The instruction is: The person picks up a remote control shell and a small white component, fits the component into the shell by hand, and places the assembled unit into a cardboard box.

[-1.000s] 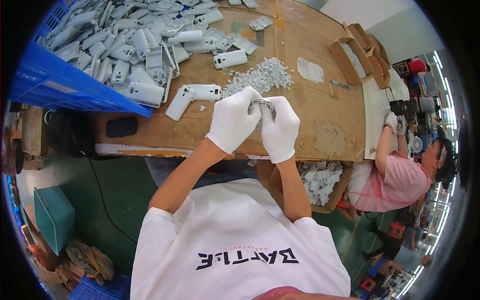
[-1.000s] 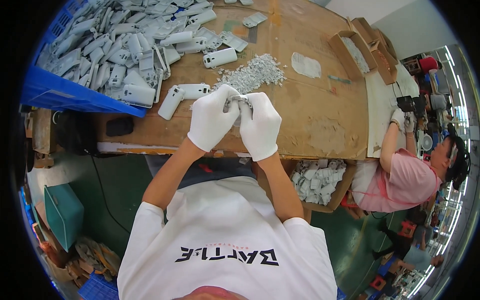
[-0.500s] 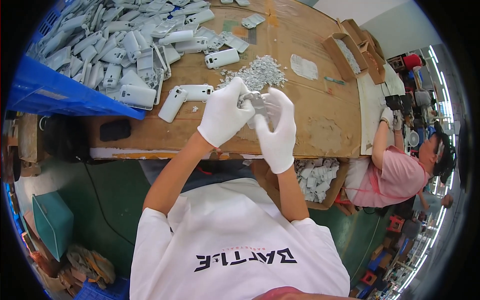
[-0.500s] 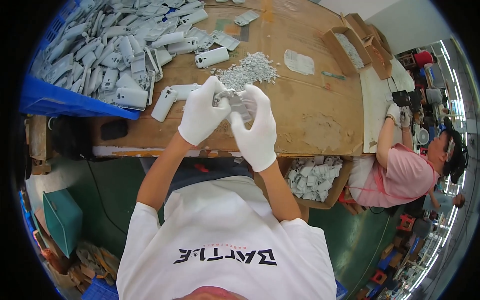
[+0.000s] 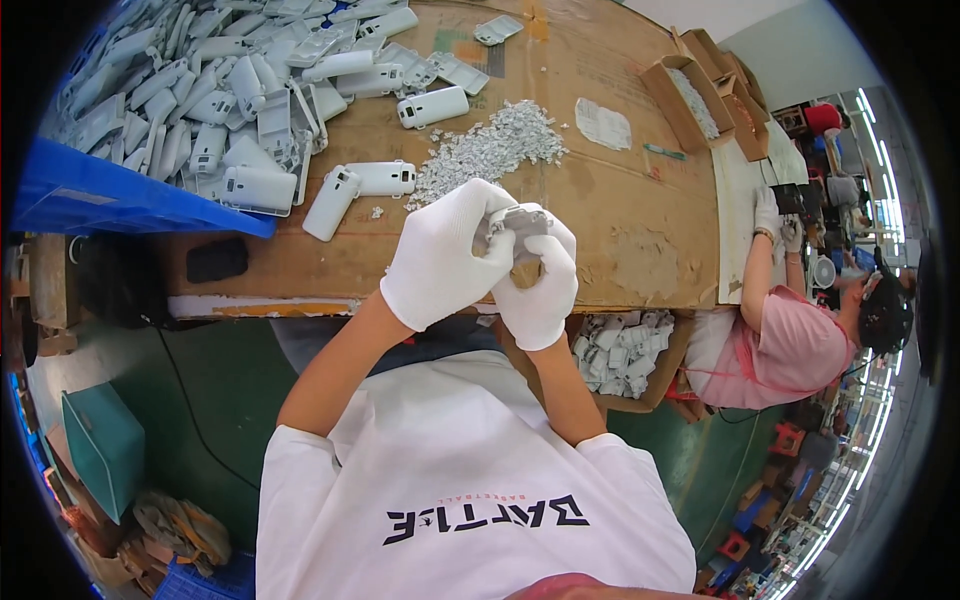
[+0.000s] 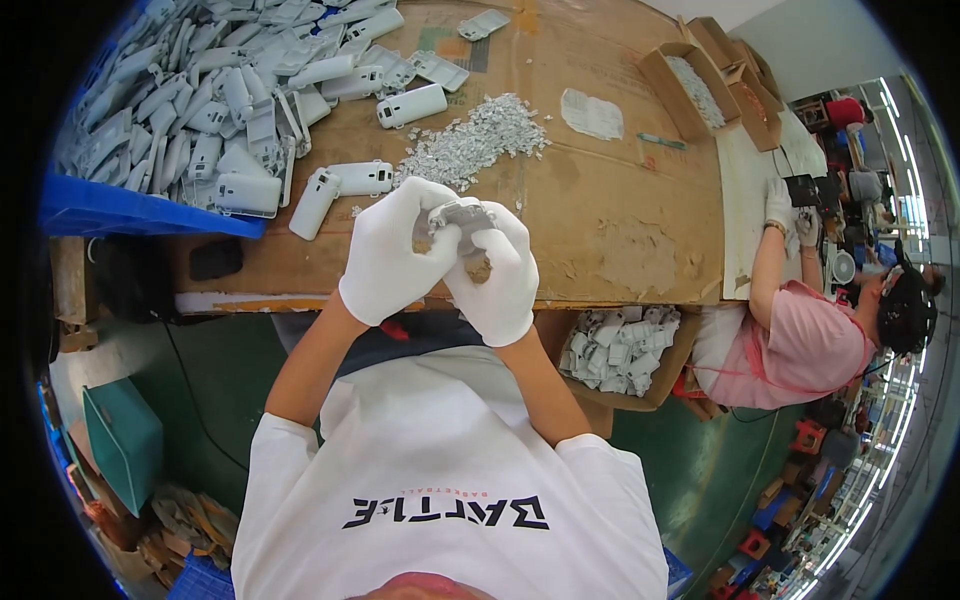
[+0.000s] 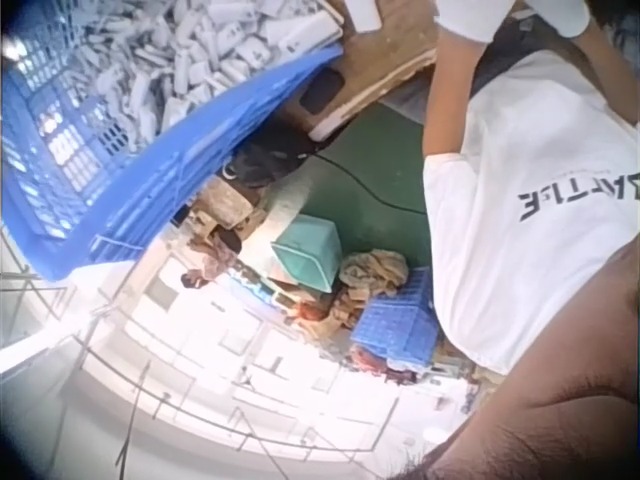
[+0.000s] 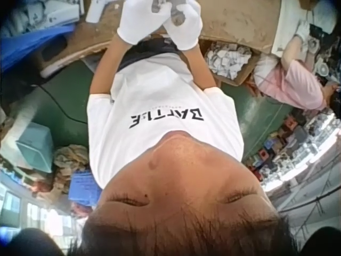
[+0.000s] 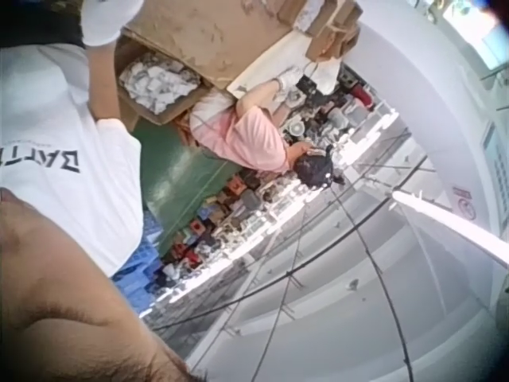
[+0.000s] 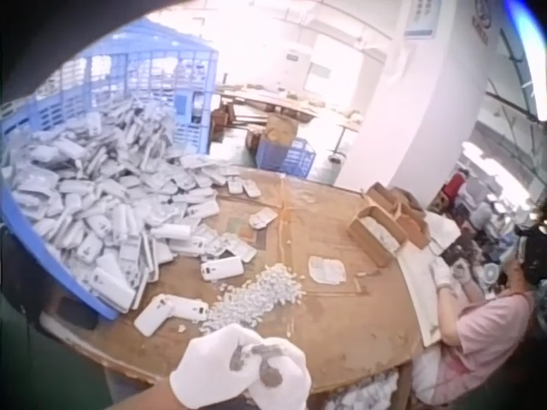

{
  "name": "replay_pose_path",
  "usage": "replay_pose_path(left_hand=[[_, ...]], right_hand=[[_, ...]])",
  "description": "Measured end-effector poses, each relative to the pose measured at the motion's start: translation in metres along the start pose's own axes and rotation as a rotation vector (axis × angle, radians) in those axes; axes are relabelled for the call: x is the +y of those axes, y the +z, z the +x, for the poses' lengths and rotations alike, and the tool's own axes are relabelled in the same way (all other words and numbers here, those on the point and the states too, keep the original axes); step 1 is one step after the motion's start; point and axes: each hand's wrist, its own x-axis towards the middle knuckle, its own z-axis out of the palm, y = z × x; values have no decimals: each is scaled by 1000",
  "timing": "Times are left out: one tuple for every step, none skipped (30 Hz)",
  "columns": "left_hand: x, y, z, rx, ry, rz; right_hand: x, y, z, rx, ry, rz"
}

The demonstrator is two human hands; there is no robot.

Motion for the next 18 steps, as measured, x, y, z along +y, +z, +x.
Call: replay_pose_path(left_hand=[[1,-1,-2,1,-3,-2],[2,-2,-3,-3,-8,50],[4,-2,-4,-10,-9,103],[5,0,-6,-11,-9,100],[6,1,-8,-11,-17,98],[7,2,-9,-9,-26,96],[7,2,-9,-8,-27,94],[7,3,-10,1,-26,86],[8,3,-11,10,-26,77],[8,3,-11,11,-27,77],[8,3,-11,10,-29,75],[9,3,-11,8,-30,74],[9,3,-12,9,-30,74],[9,3,-12,6,-26,84],[9,3,-12,4,-23,96],[9,4,-13,4,-24,97],[9,5,-13,13,-41,93],[9,5,-14,21,-58,90]], right_hand=[[-3,-3,2,-33,14,-6],[-4,-4,3,-66,28,-13],[-4,-5,2,-65,29,-16],[-4,-6,2,-78,38,-47],[-3,-7,1,-90,47,-78],[-3,-7,1,-92,47,-80],[-3,-7,0,-97,32,-104],[-3,-7,-1,-102,15,-127],[-3,-8,-1,-103,15,-128],[-3,-8,-1,-99,5,-132],[-3,-8,-1,-96,-5,-137],[-2,-7,-1,-97,-5,-136],[0,-6,-2,-67,-50,-138],[2,-5,-3,-36,-95,-140],[3,-5,-4,-37,-95,-139],[3,-4,-4,-35,-113,-153],[4,-4,-4,-33,-132,-167],[4,-4,-4,-32,-132,-166]])
